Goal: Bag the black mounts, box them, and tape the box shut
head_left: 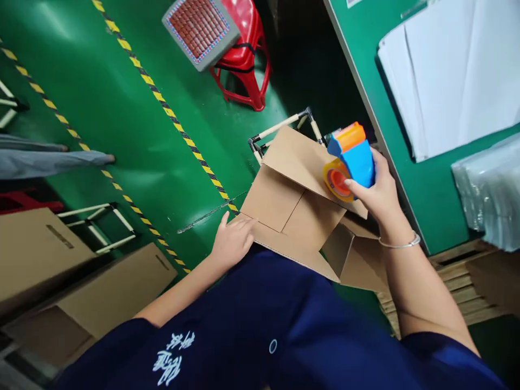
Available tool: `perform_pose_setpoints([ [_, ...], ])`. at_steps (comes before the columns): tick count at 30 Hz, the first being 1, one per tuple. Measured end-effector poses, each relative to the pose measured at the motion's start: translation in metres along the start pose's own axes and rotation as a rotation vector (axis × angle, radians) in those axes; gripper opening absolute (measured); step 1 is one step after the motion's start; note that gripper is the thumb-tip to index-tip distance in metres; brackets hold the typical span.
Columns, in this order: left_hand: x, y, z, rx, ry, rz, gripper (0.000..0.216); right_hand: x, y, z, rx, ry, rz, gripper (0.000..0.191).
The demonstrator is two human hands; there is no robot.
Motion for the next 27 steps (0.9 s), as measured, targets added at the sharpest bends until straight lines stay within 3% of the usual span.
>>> perform_pose_setpoints([
  [6, 0.001, 0.000, 0.013, 0.009, 0.060, 0.097, 0.044, 0.007, -0.016, -0.001, -0.068, -0.011, 0.049, 0.086],
  [10, 0.005, -0.001, 0.022, 0.003, -0.017, 0.094, 0.048, 0.015, -0.017, -0.005, -0.060, -0.021, 0.067, 0.086],
  [12, 0.012, 0.001, 0.043, 0.008, -0.124, 0.054, 0.054, 0.026, -0.017, -0.004, -0.053, -0.004, 0.082, 0.085],
  [15, 0.031, 0.008, 0.099, 0.012, -0.248, -0.017, 0.063, 0.047, -0.018, -0.003, -0.058, 0.051, 0.111, 0.084],
  [20, 0.067, 0.017, 0.189, -0.016, -0.169, 0.021, 0.063, 0.047, -0.014, -0.002, -0.046, 0.059, 0.115, 0.082],
  [24, 0.074, 0.019, 0.211, -0.020, -0.103, -0.135, 0.061, 0.041, 0.006, -0.012, -0.152, 0.105, 0.057, 0.082],
  [27, 0.060, 0.025, 0.208, -0.029, -0.109, -0.429, 0.057, 0.064, 0.018, -0.025, -0.277, 0.236, 0.040, 0.082],
])
Point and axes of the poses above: each hand's wrist, its own z-axis towards the middle knuckle, its own x-axis out of the palm, y = z × x, the point moved 2 cm from there along z, towards the middle knuckle, and after that the axes turned 3 degrees about -z, right-handed, at the moved point
